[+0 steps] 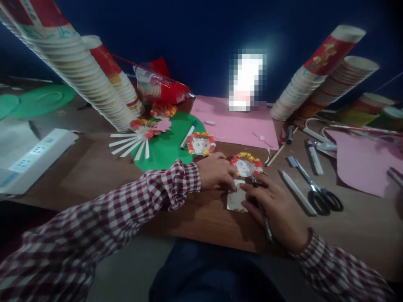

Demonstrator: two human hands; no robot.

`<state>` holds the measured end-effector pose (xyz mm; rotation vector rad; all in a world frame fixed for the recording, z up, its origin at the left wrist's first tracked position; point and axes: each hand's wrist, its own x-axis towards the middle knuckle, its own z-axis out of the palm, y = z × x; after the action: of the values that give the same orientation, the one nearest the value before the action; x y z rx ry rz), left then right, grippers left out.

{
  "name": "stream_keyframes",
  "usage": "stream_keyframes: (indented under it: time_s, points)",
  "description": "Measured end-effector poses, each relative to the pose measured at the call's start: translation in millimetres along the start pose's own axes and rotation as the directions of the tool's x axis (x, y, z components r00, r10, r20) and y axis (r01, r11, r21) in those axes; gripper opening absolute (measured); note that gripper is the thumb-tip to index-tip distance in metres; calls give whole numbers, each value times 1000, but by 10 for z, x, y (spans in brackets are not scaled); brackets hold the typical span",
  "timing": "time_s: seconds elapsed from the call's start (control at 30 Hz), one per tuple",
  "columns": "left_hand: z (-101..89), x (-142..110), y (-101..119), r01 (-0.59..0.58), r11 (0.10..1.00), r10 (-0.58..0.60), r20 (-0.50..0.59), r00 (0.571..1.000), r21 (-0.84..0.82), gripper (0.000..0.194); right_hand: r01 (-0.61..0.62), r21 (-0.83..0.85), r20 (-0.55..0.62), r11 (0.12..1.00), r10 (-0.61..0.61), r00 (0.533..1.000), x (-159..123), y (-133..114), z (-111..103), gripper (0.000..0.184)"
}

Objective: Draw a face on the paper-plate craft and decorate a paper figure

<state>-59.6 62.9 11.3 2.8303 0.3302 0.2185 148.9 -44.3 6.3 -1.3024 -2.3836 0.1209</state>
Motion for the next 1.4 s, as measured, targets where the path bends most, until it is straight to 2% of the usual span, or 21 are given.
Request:
stream_keyframes:
  time_s: [0.2, 0.3, 0.43, 0.63, 0.77, 1.07, 1.4]
  points:
    - [41, 7, 56, 68, 998, -69, -82, 994, -17, 13, 12, 5, 9, 1000, -12, 1000, 11, -14, -16, 6]
    - [99, 7, 31, 85, 995, -89, -84, 992, -59, 17, 0, 18, 27, 1000, 0, 1000, 13, -17, -23, 5]
    - [166, 10, -13, 124, 980, -139, -87, 986, -158, 13, -17, 13, 50, 1000, 16, 999, 10, -18, -20, 2]
    - [173, 16, -6, 111, 983, -121, -60, 991, -149, 12, -12, 11, 46, 1000, 11, 999, 20, -30, -25, 2]
    - [170, -3, -1, 98, 982, -114, -90, 989, -164, 12, -22, 19, 52, 1000, 21, 998, 21, -33, -33, 3]
    - [222, 27, 49, 184, 942, -240, -179, 954, -280, 26, -10, 7, 51, 1000, 9, 999, 16, -7, -11, 5]
    - [217, 58, 62, 216, 938, -264, -156, 952, -272, 7, -15, 12, 77, 1000, 14, 997, 22, -13, -35, 4]
